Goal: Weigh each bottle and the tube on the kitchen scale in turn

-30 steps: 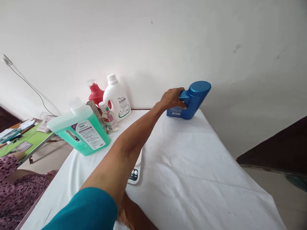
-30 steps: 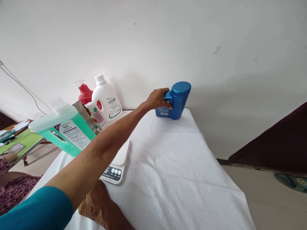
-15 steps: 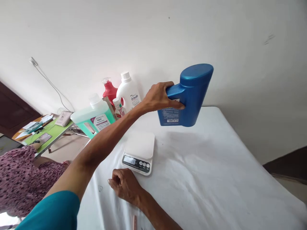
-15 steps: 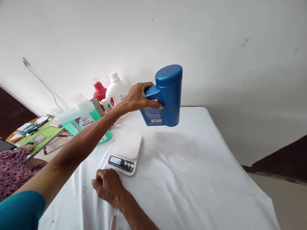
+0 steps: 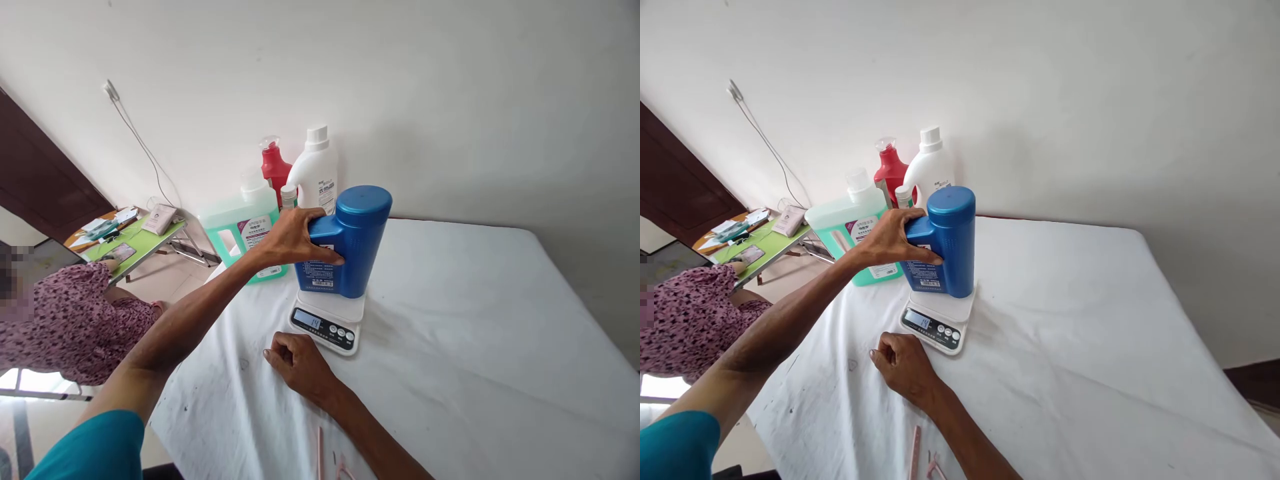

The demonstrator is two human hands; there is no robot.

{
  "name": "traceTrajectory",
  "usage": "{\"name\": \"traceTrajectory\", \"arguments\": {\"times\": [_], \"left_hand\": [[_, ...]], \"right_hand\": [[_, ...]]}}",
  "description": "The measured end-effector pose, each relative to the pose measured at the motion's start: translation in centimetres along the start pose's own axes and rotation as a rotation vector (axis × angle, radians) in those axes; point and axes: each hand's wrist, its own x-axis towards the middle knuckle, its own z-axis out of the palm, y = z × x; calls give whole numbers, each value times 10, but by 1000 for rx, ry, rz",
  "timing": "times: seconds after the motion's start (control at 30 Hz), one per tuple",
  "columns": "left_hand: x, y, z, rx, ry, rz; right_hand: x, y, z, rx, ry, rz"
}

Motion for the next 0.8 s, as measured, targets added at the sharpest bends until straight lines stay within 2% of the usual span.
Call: {"name": "traceTrajectory", "arguments": {"times": [0.13,0.53,0.7,0.8], "left_hand": [[1,-8,0,-2,-19,16],[8,-9,5,5,-63,15],[-15,-11,4,-53,75,33],[-35,-29,20,-185,214,-3]], "right_hand": [[0,1,0,-4,8,6],[-1,0,-2,-5,-4,35],[-1,0,-3,20,-22,49],[-1,-1,-4,21,-30,64]]}}
